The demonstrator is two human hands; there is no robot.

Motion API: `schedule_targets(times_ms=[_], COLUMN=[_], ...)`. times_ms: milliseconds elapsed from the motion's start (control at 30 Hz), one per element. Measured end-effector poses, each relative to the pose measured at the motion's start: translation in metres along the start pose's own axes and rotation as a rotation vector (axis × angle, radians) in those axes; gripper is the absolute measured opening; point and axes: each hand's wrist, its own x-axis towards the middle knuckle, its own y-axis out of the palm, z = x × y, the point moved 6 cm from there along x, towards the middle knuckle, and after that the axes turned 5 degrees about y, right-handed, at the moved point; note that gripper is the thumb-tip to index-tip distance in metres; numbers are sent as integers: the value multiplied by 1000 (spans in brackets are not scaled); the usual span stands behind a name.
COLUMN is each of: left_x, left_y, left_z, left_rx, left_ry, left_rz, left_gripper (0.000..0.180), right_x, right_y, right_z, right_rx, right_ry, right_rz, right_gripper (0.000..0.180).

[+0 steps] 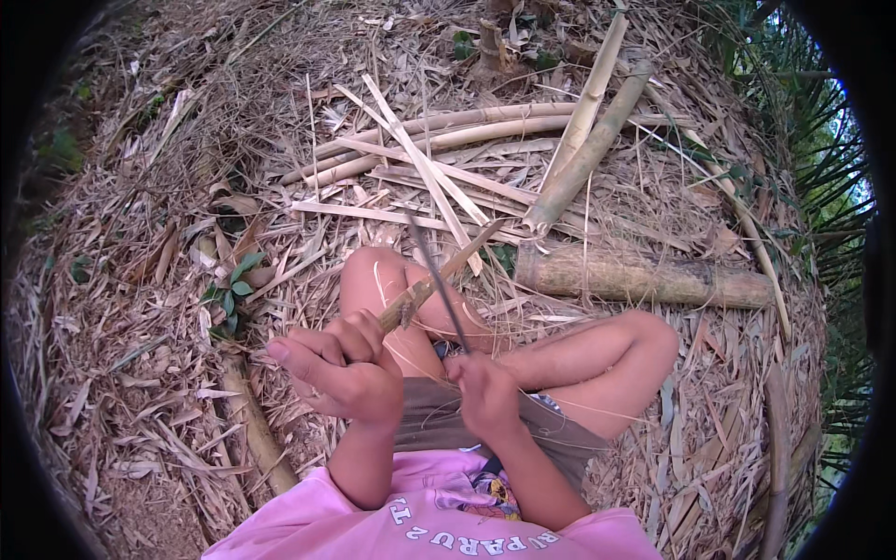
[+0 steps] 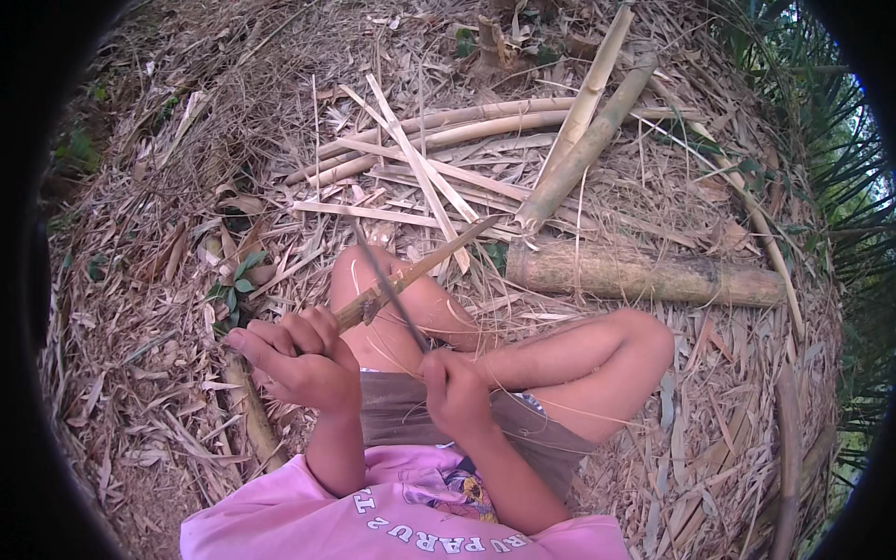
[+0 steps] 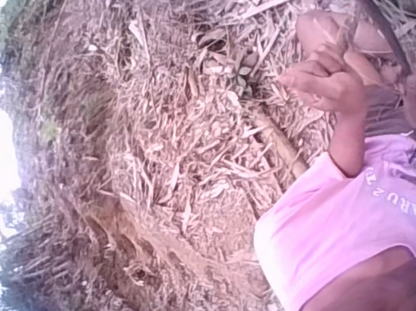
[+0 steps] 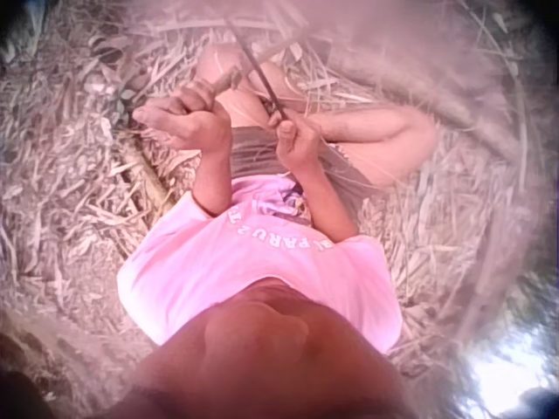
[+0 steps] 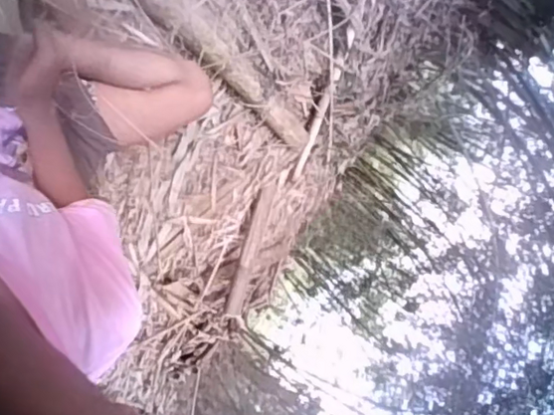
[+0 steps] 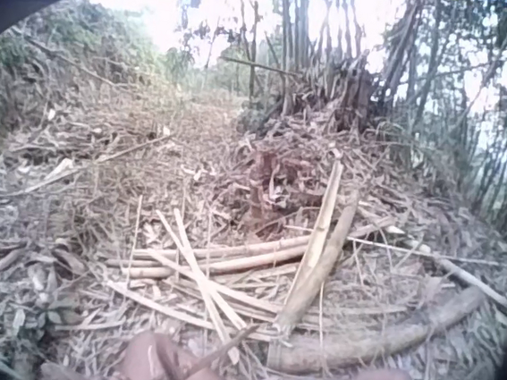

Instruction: The person shaves a piece of bamboo using a knife. They peel away long thin strips and smooth the surface of the bamboo stalk.

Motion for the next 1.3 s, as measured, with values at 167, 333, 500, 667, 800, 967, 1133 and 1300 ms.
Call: schedule_targets(times_ms=[167, 333, 500, 667, 800, 967, 1133, 1300], left_x=[9, 1, 12, 2, 7, 7, -2, -9], left_y=[-13, -3, -14, 4, -7, -5, -4, -1], left_z=[2, 3, 3, 7, 6, 8, 9, 4], left_rx=[44, 175, 23, 109, -20, -18, -57, -42], left_ry=[-40, 49, -23, 8, -30, -22, 26, -56], left_rz=[-36, 14, -3, 59, 16, 57, 169, 179], left_gripper=[50, 49, 49, 48, 48, 49, 49, 51], right_x=[-6, -3, -2, 7, 6, -3, 14, 4], right_y=[-5, 1, -9, 1, -16, -17, -4, -13], right_z=[-5, -20, 3, -18, -43, 6, -20, 10], right_rx=[73, 91, 40, -81, 75, 502, -44, 47], right_ry=[73, -81, -25, 50, 216, -68, 168, -44], right_rz=[-33, -72, -62, -53, -98, -92, 24, -44], right_gripper=[46, 36, 48, 58, 65, 57, 49, 45])
